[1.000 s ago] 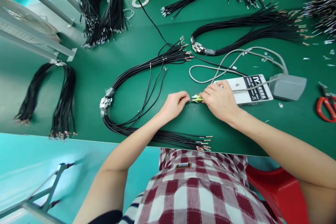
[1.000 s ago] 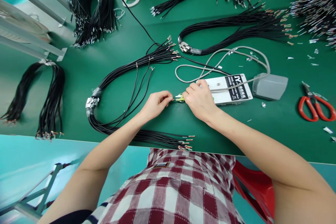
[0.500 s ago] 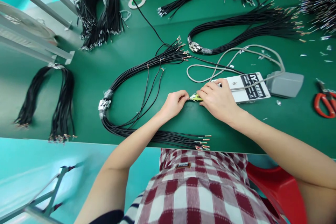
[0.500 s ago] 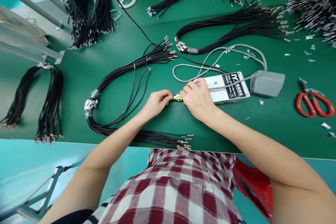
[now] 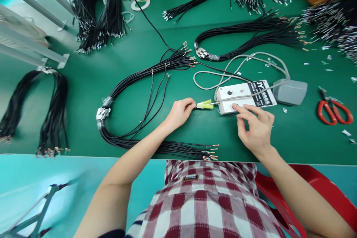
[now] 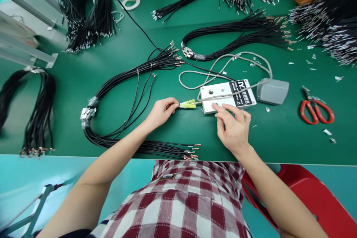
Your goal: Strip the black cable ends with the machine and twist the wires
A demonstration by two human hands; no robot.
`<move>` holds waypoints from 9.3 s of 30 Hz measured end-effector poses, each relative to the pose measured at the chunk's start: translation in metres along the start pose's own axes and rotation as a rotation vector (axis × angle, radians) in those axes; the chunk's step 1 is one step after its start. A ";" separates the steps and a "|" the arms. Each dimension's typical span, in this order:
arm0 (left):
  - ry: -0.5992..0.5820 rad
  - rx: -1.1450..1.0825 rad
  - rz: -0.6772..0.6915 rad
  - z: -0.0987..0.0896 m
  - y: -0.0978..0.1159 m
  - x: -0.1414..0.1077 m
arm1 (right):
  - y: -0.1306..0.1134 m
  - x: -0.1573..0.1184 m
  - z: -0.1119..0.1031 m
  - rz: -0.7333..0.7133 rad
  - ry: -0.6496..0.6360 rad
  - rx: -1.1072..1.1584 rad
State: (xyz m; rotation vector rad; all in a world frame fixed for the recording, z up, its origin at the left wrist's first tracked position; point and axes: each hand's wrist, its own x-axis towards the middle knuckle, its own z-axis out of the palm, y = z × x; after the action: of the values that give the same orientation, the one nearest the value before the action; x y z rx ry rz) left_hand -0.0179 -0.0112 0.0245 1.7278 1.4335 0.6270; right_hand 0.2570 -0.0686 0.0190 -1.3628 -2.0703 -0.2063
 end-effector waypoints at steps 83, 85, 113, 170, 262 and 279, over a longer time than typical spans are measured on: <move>-0.145 -0.265 0.093 0.011 0.049 -0.076 | -0.038 -0.021 -0.009 -0.006 -0.410 0.470; -0.133 -0.320 0.061 0.016 0.051 -0.073 | -0.034 -0.016 -0.010 0.146 -0.303 0.398; -0.013 -0.630 -0.103 0.038 0.038 -0.080 | -0.081 0.005 0.018 1.035 -0.382 1.630; -0.066 -0.778 -0.161 0.037 0.041 -0.080 | -0.081 0.019 0.024 1.090 -0.326 1.664; 0.155 -0.847 -0.088 0.053 0.042 -0.069 | -0.086 0.001 0.020 0.793 -0.280 1.245; 0.361 -0.068 0.138 0.069 0.028 -0.084 | -0.080 0.003 0.018 0.292 -0.227 0.560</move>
State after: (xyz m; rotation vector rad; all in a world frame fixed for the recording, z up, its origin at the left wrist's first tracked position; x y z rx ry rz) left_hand 0.0322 -0.1115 0.0170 1.7311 1.5195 1.0946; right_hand 0.1791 -0.0942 0.0233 -1.3429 -1.8662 0.6322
